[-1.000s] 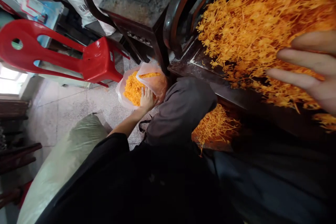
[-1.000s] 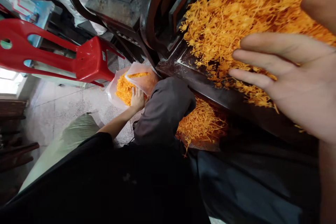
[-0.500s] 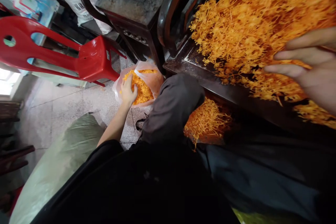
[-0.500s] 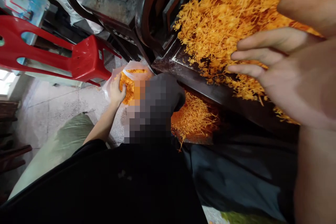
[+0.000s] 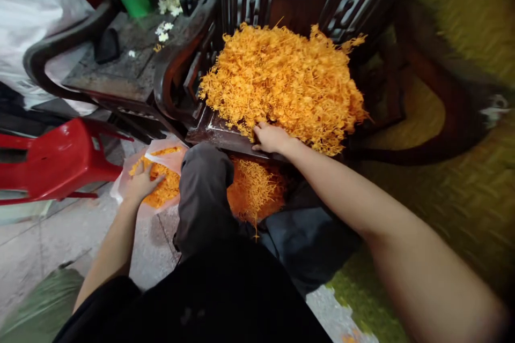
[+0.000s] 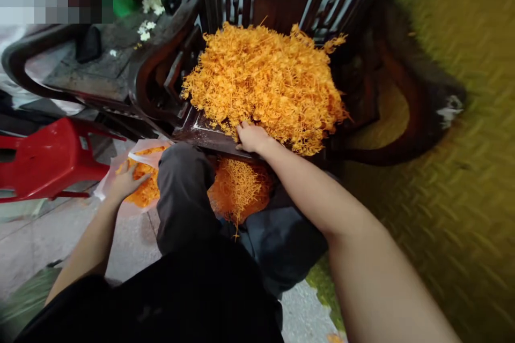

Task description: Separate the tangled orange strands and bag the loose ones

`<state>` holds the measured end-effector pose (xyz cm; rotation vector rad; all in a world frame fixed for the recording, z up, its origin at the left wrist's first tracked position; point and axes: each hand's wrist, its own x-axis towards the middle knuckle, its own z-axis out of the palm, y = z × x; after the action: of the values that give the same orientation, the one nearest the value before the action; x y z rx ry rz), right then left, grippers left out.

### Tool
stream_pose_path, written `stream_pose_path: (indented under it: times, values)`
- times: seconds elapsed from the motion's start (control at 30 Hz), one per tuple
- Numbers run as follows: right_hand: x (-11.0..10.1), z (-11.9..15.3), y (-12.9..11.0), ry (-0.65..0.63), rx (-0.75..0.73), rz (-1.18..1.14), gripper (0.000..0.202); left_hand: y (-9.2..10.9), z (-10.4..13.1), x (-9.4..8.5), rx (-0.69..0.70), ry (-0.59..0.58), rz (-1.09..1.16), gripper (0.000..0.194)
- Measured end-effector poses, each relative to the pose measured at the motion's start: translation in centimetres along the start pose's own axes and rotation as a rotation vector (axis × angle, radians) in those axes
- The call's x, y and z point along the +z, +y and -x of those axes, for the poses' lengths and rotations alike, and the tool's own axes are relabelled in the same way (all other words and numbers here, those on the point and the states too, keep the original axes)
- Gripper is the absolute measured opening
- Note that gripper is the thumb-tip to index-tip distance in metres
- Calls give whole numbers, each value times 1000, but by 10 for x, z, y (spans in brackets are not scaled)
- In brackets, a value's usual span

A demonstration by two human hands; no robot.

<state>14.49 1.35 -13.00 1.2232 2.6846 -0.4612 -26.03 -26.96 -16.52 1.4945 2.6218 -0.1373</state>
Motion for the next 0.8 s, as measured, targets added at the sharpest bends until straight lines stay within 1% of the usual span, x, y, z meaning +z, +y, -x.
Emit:
stream_pose_path:
  times: [0.07, 0.1, 0.13, 0.17, 0.2, 0.23, 0.3, 0.37, 0.4, 0.43, 0.47, 0.5, 0.53, 0.57, 0.6, 0.63, 0.67, 0.7, 0.73, 0.8]
  values:
    - [3, -1, -5, 27, 37, -21, 54, -1, 9, -33, -50, 121, 74, 54]
    - [0, 0, -5, 54, 49, -31, 44, 2, 14, -53, -81, 217, 117, 48]
    - [-8, 2, -3, 91, 55, -42, 33, 10, 21, -73, -104, 341, 166, 43]
    - [-19, 4, 0, 141, 54, -54, 23, 21, 28, -94, -92, 460, 226, 39]
    - [-32, 7, 4, 205, 54, -67, 18, 35, 35, -115, -50, 567, 293, 35]
    - [-46, 9, 9, 283, 58, -82, 20, 53, 40, -135, 4, 647, 365, 34]
    - [-76, 13, 20, 455, 87, -101, 36, 99, 44, -171, 164, 782, 519, 28]
    - [-104, 13, 32, 646, 156, -221, 52, 157, 32, -197, 407, 761, 624, 24]
    - [-116, 11, 38, 733, 192, -320, 58, 189, 20, -205, 515, 669, 646, 26]
    - [-127, 9, 42, 802, 218, -426, 61, 223, 4, -209, 619, 605, 649, 32]
    - [-138, 7, 47, 849, 228, -522, 62, 258, -14, -210, 704, 504, 616, 46]
    - [-148, 4, 50, 873, 224, -591, 61, 291, -33, -208, 763, 389, 552, 68]
    - [-158, 2, 53, 875, 212, -620, 60, 323, -52, -202, 778, 255, 476, 90]
    - [-166, 1, 56, 859, 200, -606, 58, 350, -70, -194, 752, 116, 400, 108]
    - [-173, 0, 59, 847, 197, -597, 56, 372, -86, -184, 711, 1, 328, 119]
    - [-178, 0, 62, 837, 202, -586, 54, 389, -101, -172, 676, -53, 267, 120]
    - [-182, 0, 66, 830, 218, -571, 53, 399, -113, -159, 664, -50, 223, 117]
    - [-183, 0, 70, 823, 240, -559, 53, 404, -123, -147, 664, -34, 185, 111]
    - [-181, 1, 75, 817, 266, -551, 53, 404, -132, -134, 667, -19, 160, 104]
    - [-173, 1, 86, 799, 321, -549, 57, 397, -148, -114, 664, -28, 144, 90]
